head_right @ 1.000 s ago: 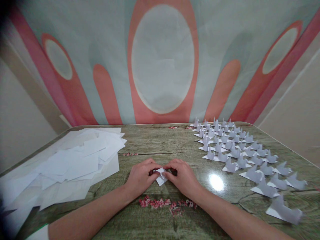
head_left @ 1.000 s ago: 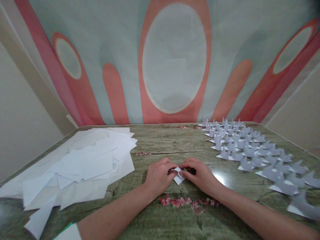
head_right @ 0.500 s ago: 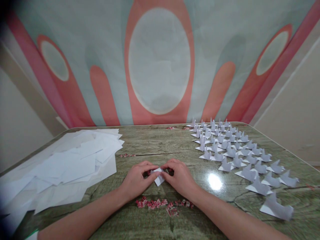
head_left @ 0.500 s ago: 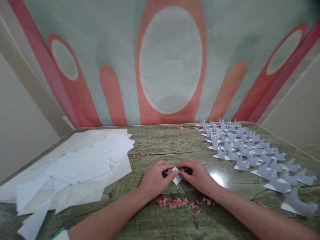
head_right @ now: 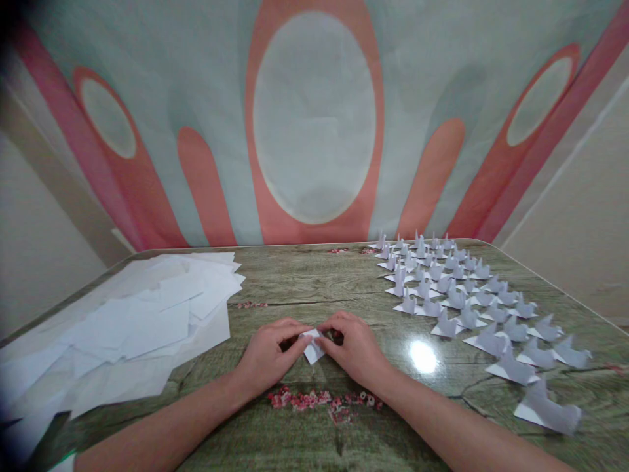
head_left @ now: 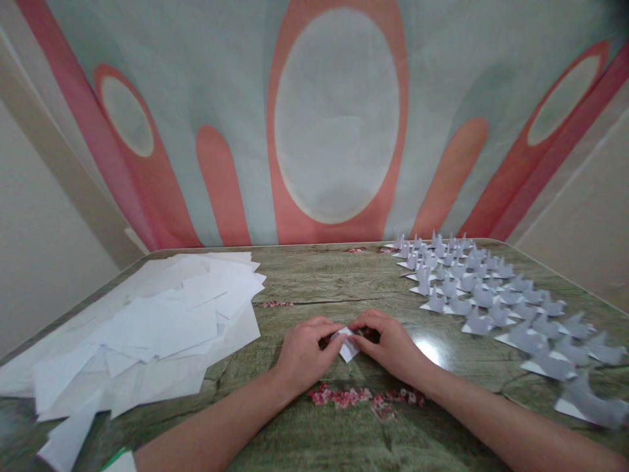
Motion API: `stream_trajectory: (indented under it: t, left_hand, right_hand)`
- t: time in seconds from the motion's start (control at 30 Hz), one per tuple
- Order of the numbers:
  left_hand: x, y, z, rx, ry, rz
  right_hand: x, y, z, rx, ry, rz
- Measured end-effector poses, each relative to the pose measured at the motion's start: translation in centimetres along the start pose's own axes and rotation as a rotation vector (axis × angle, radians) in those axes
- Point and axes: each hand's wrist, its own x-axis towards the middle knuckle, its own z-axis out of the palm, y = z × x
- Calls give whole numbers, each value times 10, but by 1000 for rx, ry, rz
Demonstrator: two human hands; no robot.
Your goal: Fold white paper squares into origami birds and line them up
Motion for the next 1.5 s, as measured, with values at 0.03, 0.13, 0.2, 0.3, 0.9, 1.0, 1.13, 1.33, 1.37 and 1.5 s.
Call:
stream_trajectory:
  t: [0.03,0.13,0.2,0.3,0.9,1.0,1.13,1.33,1.37,1.5]
  left_hand:
    - [0,-1,1,1,3,1]
    - [-1,-2,2,1,8,7]
    - [-2,-2,1,6,12,8]
    - [-2,0,0,10,13,3]
    - [-2,1,0,2,5,44]
    - [-2,1,0,-11,9,49]
    - [-2,-1,1,-27,14,54]
    - [-1,-2,0,-30,8,63]
    - [-1,-2,0,-27,7,61]
    - [0,0,-1,-16,3,60]
  right_hand:
    - [0,0,0,3,0,-2]
    - [0,0,0,6,0,-6]
    - [1,0,0,3,0,-4]
    - [1,0,0,-1,-1,-1]
    - [1,0,0,7,3,-6]
    - [1,0,0,8,7,-6]
    - [0,1,0,5,5,-10]
    - [1,3,1,-12,6,-22]
    - [1,4,2,-15,7,-22]
    - [1,4,1,-27,10,-30]
